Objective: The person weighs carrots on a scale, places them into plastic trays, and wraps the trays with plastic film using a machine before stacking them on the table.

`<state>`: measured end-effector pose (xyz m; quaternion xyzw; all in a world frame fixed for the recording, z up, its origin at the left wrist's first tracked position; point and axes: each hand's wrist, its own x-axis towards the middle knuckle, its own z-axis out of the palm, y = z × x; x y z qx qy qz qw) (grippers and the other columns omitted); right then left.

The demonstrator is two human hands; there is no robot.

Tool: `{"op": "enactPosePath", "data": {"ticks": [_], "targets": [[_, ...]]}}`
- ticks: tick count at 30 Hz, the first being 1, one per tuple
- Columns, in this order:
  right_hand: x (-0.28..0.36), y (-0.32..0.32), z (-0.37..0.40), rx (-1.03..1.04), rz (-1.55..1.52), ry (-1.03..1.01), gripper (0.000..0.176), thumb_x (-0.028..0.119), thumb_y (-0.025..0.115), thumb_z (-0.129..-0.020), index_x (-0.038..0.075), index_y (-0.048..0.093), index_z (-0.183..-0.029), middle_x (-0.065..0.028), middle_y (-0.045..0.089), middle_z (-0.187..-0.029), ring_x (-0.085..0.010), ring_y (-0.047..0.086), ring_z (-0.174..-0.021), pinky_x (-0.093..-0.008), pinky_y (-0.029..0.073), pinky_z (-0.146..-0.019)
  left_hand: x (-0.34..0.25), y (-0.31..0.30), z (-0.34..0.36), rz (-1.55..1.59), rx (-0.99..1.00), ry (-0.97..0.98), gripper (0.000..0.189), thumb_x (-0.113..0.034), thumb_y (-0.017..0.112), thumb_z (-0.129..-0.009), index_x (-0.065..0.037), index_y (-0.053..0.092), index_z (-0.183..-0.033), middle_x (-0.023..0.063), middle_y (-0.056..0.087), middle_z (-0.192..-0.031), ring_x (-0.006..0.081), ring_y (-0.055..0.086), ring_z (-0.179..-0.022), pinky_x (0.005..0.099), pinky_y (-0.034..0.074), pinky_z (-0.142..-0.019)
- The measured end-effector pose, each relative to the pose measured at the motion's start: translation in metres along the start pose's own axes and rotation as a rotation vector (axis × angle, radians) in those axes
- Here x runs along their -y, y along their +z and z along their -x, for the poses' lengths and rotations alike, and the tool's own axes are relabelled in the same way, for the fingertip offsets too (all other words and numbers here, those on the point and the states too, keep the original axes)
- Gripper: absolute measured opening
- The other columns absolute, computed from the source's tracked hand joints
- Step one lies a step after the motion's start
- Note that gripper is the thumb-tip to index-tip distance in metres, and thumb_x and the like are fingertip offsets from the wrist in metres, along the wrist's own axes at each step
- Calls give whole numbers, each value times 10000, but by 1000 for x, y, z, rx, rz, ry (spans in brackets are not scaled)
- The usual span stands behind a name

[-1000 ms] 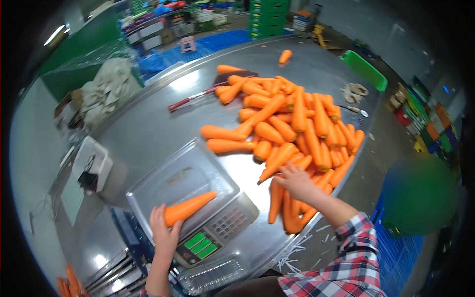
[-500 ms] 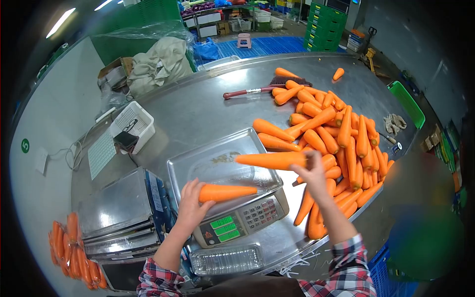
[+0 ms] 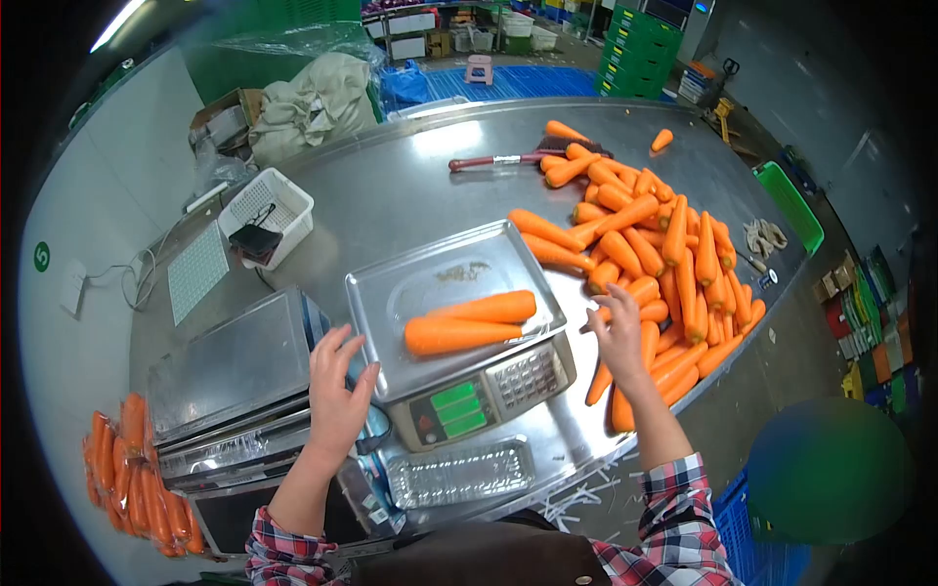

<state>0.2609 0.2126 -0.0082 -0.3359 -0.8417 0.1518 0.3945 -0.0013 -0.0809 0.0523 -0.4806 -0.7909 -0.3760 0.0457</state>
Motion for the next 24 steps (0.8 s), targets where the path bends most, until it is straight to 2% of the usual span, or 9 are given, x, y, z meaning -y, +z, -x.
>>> {"op": "enactPosePath", "data": {"ticks": [6,9,10,13,14,16,19,21,24], "targets": [[25,-35,57,33,9,263,161,74,622,-837,4,611,-981,-165,516,-1171,-306,507,-1093,-368,441,-884,9,-40,4,110,63,-3,374,-116,643,-812,-28,551,-1164,139,481,-1279,300,444,-1191,385,350,-1003],[37,-38,68,37,17,240,182,87,603,-858,-2,606,-1016,-141,535,-1163,-236,548,-1038,-287,482,-774,15,-41,2,149,89,-12,388,-134,641,-819,-35,544,-1181,132,484,-1279,293,451,-1187,373,357,-994],[39,-37,66,25,12,199,186,90,595,-868,1,598,-1031,-114,577,-1078,-200,581,-953,-272,486,-733,17,-39,0,161,89,-18,395,-137,644,-817,-35,542,-1184,131,484,-1277,294,451,-1186,373,361,-990],[34,-28,47,141,-140,326,179,104,585,-880,-7,593,-1021,-79,612,-943,-153,606,-818,-257,488,-673,19,-34,-9,143,150,-22,445,-158,634,-838,-26,496,-1240,159,476,-1279,266,472,-1168,362,403,-949],[35,-20,39,141,-303,463,190,76,563,-873,-20,588,-1034,-115,621,-825,-185,601,-684,-301,506,-649,20,-28,-11,228,214,-115,488,-198,648,-831,-13,482,-1251,174,480,-1265,279,489,-1143,361,416,-934],[24,4,22,205,-359,492,246,97,559,-869,-27,580,-1080,-127,632,-818,-184,590,-606,-310,505,-605,29,-4,-25,393,324,-284,584,-276,675,-817,11,453,-1275,204,486,-1237,305,522,-1095,359,442,-905],[26,31,-6,352,-312,554,355,155,548,-848,-42,567,-1143,-159,648,-818,-189,578,-517,-320,506,-562,46,42,-46,387,544,-479,676,-347,697,-802,12,425,-1307,174,547,-1102,235,580,-943,320,485,-800],[35,39,-25,632,-249,620,375,168,551,-806,-46,591,-1111,-171,656,-857,-213,622,-592,-326,514,-601,47,61,-54,617,597,-630,681,-353,714,-787,0,440,-1301,129,557,-1021,190,577,-864,286,484,-748],[11,56,-21,673,-228,546,335,154,581,-785,-29,614,-1064,-150,658,-857,-172,622,-674,-302,501,-629,47,74,-58,779,597,-691,635,-319,729,-774,-12,481,-1271,78,558,-943,132,560,-793,243,474,-685]]}}
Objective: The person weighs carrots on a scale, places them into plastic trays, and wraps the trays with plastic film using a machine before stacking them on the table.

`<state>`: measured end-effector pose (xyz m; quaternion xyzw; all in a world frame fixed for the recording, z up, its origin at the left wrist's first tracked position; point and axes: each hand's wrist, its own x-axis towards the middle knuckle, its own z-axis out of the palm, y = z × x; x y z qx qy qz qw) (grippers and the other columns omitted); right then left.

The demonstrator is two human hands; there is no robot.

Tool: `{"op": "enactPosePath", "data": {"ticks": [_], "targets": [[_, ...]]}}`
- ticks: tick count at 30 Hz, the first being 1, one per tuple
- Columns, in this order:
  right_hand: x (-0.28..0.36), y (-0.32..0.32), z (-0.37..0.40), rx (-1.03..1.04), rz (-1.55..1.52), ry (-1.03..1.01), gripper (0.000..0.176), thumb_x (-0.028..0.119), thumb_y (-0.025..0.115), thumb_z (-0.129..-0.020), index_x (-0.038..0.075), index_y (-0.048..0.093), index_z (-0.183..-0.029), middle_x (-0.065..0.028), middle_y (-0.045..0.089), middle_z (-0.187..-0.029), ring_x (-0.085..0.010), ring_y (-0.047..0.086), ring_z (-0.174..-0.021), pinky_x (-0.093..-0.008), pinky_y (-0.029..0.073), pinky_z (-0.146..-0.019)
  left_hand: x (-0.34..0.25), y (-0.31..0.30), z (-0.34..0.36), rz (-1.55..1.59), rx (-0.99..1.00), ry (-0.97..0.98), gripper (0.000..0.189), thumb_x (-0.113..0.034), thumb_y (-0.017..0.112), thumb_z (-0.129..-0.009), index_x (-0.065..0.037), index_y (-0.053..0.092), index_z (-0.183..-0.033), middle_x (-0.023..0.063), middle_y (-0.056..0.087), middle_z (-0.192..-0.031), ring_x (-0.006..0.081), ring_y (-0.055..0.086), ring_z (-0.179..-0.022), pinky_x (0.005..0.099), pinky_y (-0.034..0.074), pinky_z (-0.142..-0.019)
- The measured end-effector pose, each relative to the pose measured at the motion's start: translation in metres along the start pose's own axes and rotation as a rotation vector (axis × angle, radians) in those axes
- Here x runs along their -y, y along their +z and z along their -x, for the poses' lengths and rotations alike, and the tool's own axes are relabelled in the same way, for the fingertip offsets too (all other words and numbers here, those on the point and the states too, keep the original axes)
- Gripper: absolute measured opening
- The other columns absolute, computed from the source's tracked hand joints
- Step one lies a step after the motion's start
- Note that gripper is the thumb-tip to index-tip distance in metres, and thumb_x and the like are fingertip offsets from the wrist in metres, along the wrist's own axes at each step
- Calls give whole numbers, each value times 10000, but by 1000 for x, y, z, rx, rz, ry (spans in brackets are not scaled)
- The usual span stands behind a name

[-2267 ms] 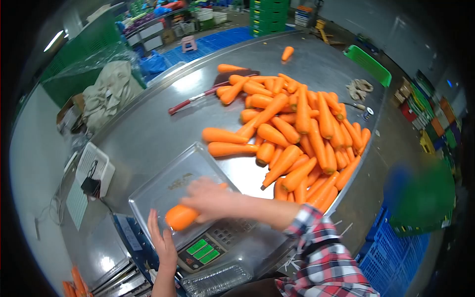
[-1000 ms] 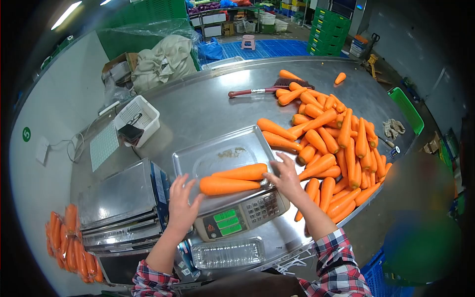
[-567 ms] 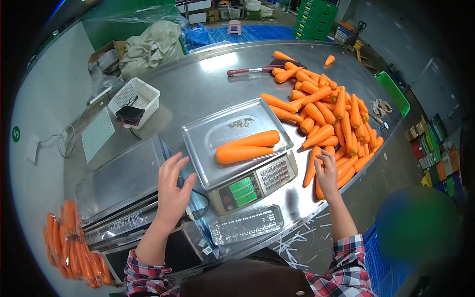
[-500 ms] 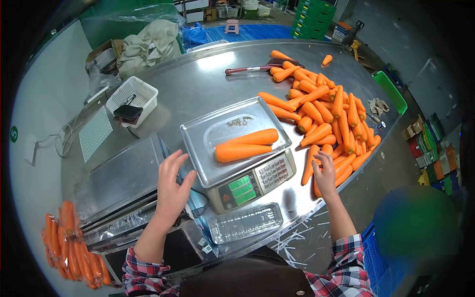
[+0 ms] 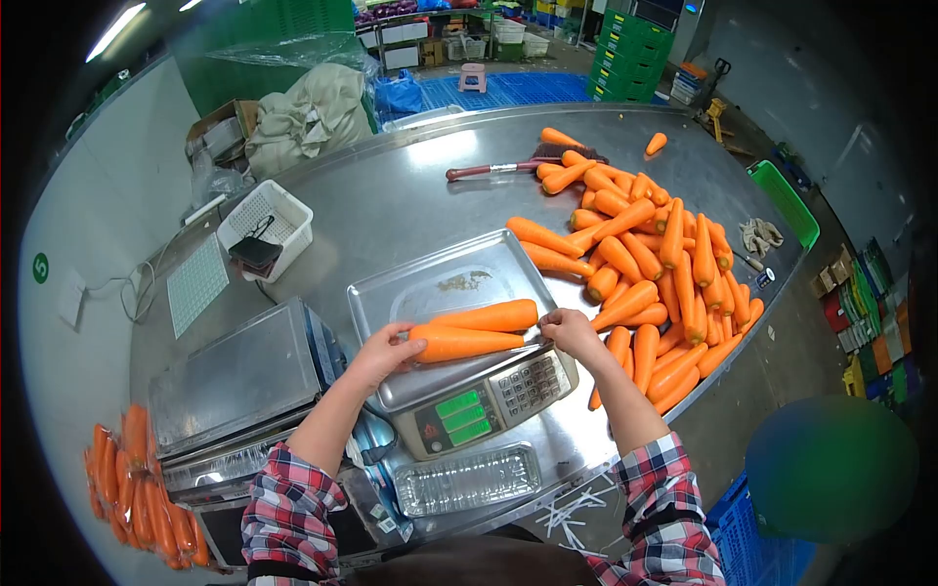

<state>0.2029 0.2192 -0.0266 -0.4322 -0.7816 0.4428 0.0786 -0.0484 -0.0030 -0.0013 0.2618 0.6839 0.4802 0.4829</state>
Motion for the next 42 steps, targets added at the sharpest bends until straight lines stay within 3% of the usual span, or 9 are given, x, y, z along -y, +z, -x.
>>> {"op": "enactPosePath", "data": {"ticks": [9,15,19,22,26,30,34,39,42], "targets": [[96,29,78,45,-536,10,263,75,623,-793,-31,573,-1029,-14,551,-722,-22,381,-456,-190,254,-371,-26,-81,105,-179,-76,211,501,-241,742,-757,-14,573,-1169,23,567,-845,93,581,-731,221,471,-636],[216,167,95,219,-401,-181,280,94,660,-773,-39,575,-1003,-20,558,-706,-38,421,-451,-198,294,-372,17,-224,219,23,-359,182,482,-236,709,-802,3,541,-1185,52,614,-966,105,587,-828,233,483,-665],[276,285,91,235,-130,-395,324,176,660,-772,-24,608,-1021,-75,626,-751,-147,571,-596,-282,480,-575,81,-330,267,34,-491,176,488,-243,683,-830,27,522,-1202,74,614,-1038,114,584,-873,231,482,-688],[314,326,99,339,266,-471,341,200,640,-787,-4,595,-1056,-194,622,-1007,-348,608,-950,-394,485,-824,109,-370,287,29,-540,161,490,-257,659,-854,36,509,-1217,74,610,-1046,115,581,-888,232,480,-694],[333,339,115,157,-5,-877,516,136,692,-786,86,459,-1243,-123,495,-1215,-268,555,-1031,-356,460,-851,126,-389,297,-47,-518,176,477,-272,640,-872,49,509,-1200,73,600,-1030,108,569,-884,226,472,-694],[324,370,100,398,-302,-635,458,87,674,-818,86,468,-1227,-57,502,-1189,-151,511,-1011,-333,453,-861,135,-399,293,-344,-559,227,448,-308,593,-897,45,525,-1164,98,569,-997,144,556,-856,256,458,-743],[332,366,103,243,25,-863,309,161,627,-852,65,554,-1136,-138,527,-1124,-305,503,-1016,-363,427,-885,132,-389,297,-496,-675,252,424,-334,572,-897,48,580,-1080,163,555,-961,236,575,-807,310,463,-754],[325,345,116,-359,200,-937,335,178,652,-822,-9,548,-1080,-214,507,-1115,-377,493,-1050,-418,427,-895,135,-373,336,-585,-880,386,303,-273,643,-831,23,606,-884,172,549,-950,282,551,-793,372,444,-730],[300,307,153,-313,431,-863,220,150,703,-747,2,557,-674,-140,507,-730,-334,529,-762,-437,447,-676,152,-369,376,-1003,-925,333,267,-255,690,-769,-4,599,-788,185,545,-988,313,516,-829,411,422,-728]]}}
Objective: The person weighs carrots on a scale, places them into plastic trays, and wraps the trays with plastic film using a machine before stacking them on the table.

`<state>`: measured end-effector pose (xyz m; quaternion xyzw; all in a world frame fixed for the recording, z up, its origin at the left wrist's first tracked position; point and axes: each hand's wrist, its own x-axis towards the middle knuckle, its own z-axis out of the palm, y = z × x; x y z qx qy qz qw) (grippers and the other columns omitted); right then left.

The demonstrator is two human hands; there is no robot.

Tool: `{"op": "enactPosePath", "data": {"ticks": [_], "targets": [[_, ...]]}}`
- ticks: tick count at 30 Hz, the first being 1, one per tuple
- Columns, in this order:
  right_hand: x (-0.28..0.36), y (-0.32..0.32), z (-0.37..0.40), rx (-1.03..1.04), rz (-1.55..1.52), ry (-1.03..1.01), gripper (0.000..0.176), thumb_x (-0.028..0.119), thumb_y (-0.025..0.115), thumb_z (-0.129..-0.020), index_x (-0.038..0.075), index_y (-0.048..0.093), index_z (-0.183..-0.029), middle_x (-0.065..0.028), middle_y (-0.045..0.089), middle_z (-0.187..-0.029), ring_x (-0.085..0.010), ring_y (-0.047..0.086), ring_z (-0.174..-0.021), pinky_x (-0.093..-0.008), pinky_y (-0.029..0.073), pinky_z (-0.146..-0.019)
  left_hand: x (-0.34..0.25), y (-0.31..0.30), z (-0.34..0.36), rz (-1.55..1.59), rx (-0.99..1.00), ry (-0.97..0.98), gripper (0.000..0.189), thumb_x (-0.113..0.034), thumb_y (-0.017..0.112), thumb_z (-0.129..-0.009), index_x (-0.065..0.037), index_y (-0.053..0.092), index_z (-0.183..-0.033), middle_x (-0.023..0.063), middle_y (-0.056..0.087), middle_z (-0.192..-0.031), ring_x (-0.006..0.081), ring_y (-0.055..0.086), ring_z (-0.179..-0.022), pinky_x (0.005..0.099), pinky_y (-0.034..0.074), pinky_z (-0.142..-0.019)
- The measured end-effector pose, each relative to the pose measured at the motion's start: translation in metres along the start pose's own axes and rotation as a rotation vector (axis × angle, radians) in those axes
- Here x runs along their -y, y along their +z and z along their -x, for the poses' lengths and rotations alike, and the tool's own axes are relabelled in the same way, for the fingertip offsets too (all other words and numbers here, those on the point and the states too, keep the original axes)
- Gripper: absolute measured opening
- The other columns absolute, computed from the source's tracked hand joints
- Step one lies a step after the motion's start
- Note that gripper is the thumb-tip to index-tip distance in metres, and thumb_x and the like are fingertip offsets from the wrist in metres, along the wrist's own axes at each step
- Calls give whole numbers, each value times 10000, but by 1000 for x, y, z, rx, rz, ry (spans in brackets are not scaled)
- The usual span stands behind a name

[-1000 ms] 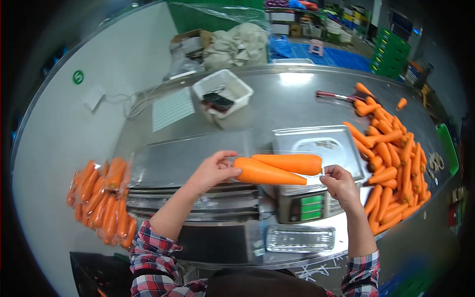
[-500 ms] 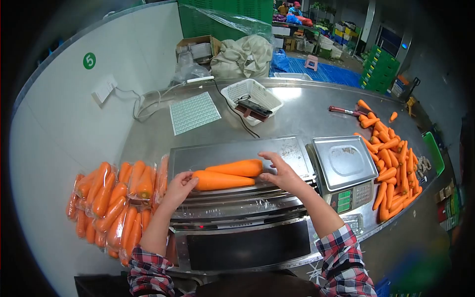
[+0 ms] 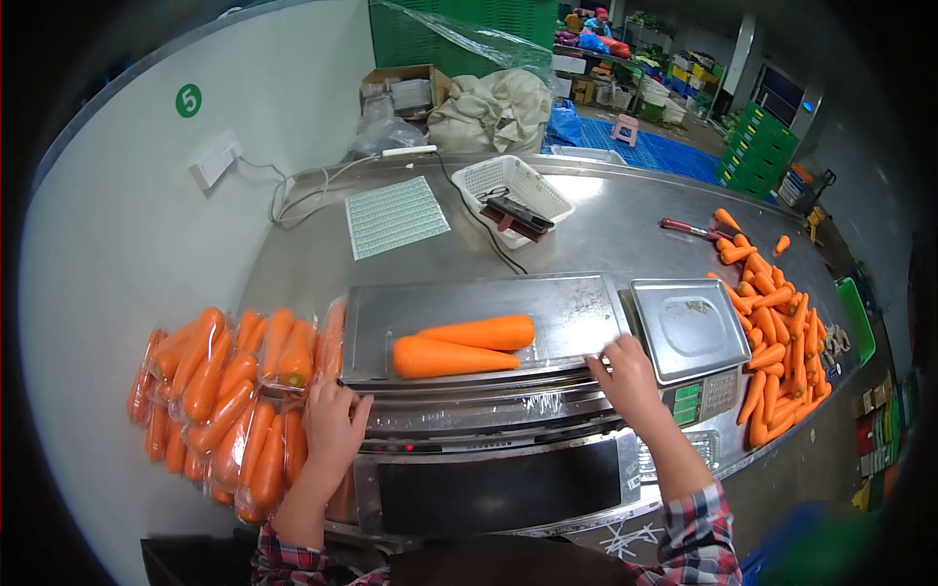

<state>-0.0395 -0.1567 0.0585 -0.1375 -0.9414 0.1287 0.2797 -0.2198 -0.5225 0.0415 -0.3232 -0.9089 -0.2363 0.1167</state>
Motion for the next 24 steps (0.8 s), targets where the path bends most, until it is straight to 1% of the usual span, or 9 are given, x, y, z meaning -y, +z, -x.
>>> {"op": "enactPosePath", "data": {"ticks": [6,12,14,15,16,17,19,21,24], "targets": [[12,12,48,57,174,-117,274,279,752,-674,48,609,-635,-87,504,-720,-270,501,-720,-393,393,-637,-10,2,23,-253,-59,4,217,-249,695,-749,-50,639,-681,138,526,-893,313,477,-853,419,386,-740],[19,26,36,129,-183,-26,188,118,620,-764,10,533,-638,-162,521,-684,-350,522,-691,-449,424,-653,10,40,14,211,-52,12,228,-157,605,-816,-1,530,-668,134,490,-709,297,494,-719,406,384,-674],[23,9,31,387,-379,290,243,192,526,-816,-32,559,-727,-218,585,-777,-368,578,-780,-474,450,-692,16,28,9,765,196,-433,246,-175,503,-909,-83,473,-683,31,433,-614,165,455,-571,324,361,-520],[15,1,27,461,-470,167,274,207,473,-838,-34,563,-747,-186,587,-712,-310,611,-734,-422,468,-645,13,15,2,1271,243,-588,208,-168,515,-898,-137,457,-701,-26,412,-606,105,415,-535,295,331,-464],[17,-9,20,579,-890,410,268,209,446,-844,-4,554,-720,-122,551,-612,-226,588,-610,-358,447,-550,20,6,-2,1669,277,-781,210,-184,541,-881,-143,434,-704,-39,401,-598,85,408,-522,273,327,-443],[16,-20,12,569,-1162,431,252,207,442,-843,35,526,-679,-68,515,-558,-157,535,-545,-311,403,-492,50,9,-11,1936,470,-746,197,-205,571,-866,-123,477,-713,-32,441,-573,73,426,-472,245,342,-411],[7,-15,-10,381,-1630,607,235,191,455,-843,65,493,-648,-63,537,-602,-152,536,-565,-280,389,-490,46,1,-71,1874,358,-646,189,-214,550,-879,-125,484,-726,1,484,-655,102,469,-580,261,378,-522],[-1,1,-47,84,-2197,540,228,171,481,-845,66,493,-644,-77,585,-683,-169,580,-623,-275,434,-542,46,-17,-107,1809,175,-574,184,-223,528,-893,-127,492,-740,34,527,-736,131,512,-688,278,415,-634],[15,-2,-100,-299,-1885,507,146,133,538,-831,63,518,-703,-102,636,-791,-204,617,-722,-324,478,-637,43,-25,-143,1696,-126,-479,186,-237,496,-913,-130,503,-761,83,592,-858,175,576,-849,302,469,-801]]}}
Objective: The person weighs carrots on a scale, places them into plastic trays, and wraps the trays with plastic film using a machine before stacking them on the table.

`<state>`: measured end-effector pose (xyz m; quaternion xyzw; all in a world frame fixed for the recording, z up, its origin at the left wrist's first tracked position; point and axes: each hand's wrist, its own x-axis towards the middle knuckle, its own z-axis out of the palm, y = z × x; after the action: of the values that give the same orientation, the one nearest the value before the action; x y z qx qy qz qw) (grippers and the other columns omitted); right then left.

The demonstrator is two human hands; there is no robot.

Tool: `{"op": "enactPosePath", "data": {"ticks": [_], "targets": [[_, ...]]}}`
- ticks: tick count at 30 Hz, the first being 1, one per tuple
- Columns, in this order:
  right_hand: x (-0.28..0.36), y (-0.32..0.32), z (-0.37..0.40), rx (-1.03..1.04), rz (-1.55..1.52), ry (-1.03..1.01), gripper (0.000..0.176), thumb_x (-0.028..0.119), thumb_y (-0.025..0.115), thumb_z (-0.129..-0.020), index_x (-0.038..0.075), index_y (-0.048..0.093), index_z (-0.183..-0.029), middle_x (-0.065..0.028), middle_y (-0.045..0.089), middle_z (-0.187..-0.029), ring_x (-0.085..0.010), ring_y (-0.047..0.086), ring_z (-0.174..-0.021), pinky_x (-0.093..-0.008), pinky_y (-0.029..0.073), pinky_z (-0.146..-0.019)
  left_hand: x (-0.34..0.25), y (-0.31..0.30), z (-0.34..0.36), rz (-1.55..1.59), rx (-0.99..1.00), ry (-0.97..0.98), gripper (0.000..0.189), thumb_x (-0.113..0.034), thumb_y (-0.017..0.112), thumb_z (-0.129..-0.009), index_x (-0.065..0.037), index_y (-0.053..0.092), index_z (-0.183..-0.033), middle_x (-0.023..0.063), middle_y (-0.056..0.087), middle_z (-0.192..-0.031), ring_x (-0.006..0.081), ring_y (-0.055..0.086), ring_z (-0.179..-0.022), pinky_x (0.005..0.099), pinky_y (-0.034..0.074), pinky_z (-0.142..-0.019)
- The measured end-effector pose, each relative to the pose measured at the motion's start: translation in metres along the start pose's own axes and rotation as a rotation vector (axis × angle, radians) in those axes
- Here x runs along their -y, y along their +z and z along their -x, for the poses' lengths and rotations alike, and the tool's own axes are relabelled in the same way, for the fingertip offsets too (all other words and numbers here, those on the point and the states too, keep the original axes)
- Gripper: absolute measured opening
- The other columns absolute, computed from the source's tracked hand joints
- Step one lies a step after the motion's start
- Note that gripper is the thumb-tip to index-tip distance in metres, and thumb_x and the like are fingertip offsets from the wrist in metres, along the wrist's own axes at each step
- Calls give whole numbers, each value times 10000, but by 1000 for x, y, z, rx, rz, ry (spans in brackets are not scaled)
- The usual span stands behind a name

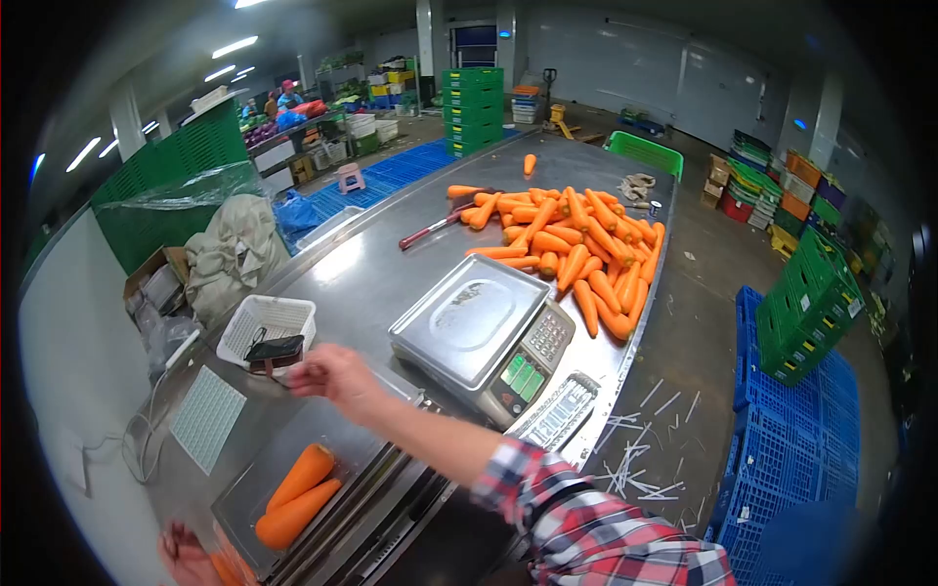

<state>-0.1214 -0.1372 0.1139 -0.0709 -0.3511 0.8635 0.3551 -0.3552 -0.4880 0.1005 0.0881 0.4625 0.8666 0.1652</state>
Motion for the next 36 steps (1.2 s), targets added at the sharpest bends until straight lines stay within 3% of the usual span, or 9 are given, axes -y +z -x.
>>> {"op": "enactPosePath", "data": {"ticks": [4,7,10,13,16,19,22,31,36], "targets": [[-101,-62,-31,182,1315,-511,152,134,534,-841,-17,540,-825,-146,619,-785,-345,595,-746,-384,483,-720,89,-20,-36,-712,324,263,240,-233,448,-948,-48,596,-985,156,579,-1148,252,500,-1153,339,326,-1038],[-119,-77,0,301,1391,-646,155,137,529,-835,-17,542,-842,-184,588,-832,-394,562,-824,-420,469,-758,116,-23,-16,-1395,425,324,287,-218,418,-966,0,576,-1066,151,574,-1198,260,457,-1226,366,285,-1060],[-101,-64,-4,338,1530,-60,234,196,524,-868,-26,569,-926,-213,577,-932,-388,543,-898,-426,455,-812,96,25,28,-1661,390,402,242,-190,418,-972,18,539,-951,158,623,-1034,269,503,-1174,348,287,-1036],[-99,-66,-8,134,1282,-3,253,210,557,-842,-24,604,-927,-226,574,-958,-391,541,-916,-423,456,-825,79,40,32,-1677,362,173,225,-179,421,-969,10,491,-870,155,599,-920,279,535,-1105,391,348,-968],[-90,-66,-4,352,1630,23,256,221,570,-832,-13,634,-912,-229,573,-951,-384,547,-905,-422,456,-822,100,-6,5,-1589,370,414,248,-212,454,-961,-21,444,-802,119,538,-705,236,624,-792,375,493,-691],[-92,-83,-7,424,1474,-93,311,263,550,-822,-22,659,-887,-262,601,-925,-370,579,-945,-441,461,-841,93,-27,-4,-947,296,-276,280,-268,519,-933,-45,464,-772,70,505,-576,172,530,-437,276,416,-365],[-51,-54,19,373,1345,185,288,226,520,-845,-50,603,-853,-240,621,-843,-362,616,-825,-421,486,-775,110,-68,-10,-874,232,-230,299,-303,543,-914,-55,490,-757,22,461,-492,127,395,-282,232,294,-245],[-14,-42,120,333,1246,53,264,215,476,-870,-40,540,-841,-205,594,-745,-340,608,-711,-415,476,-664,52,-46,110,-770,361,-283,272,-259,569,-891,-33,565,-739,26,517,-509,90,454,-332,202,316,-285],[-11,-64,196,427,1265,340,246,255,536,-905,10,538,-882,-178,584,-755,-339,594,-729,-386,468,-664,55,-46,225,-950,22,-610,212,-250,567,-896,-52,580,-824,30,542,-554,82,473,-413,218,383,-376]]}}
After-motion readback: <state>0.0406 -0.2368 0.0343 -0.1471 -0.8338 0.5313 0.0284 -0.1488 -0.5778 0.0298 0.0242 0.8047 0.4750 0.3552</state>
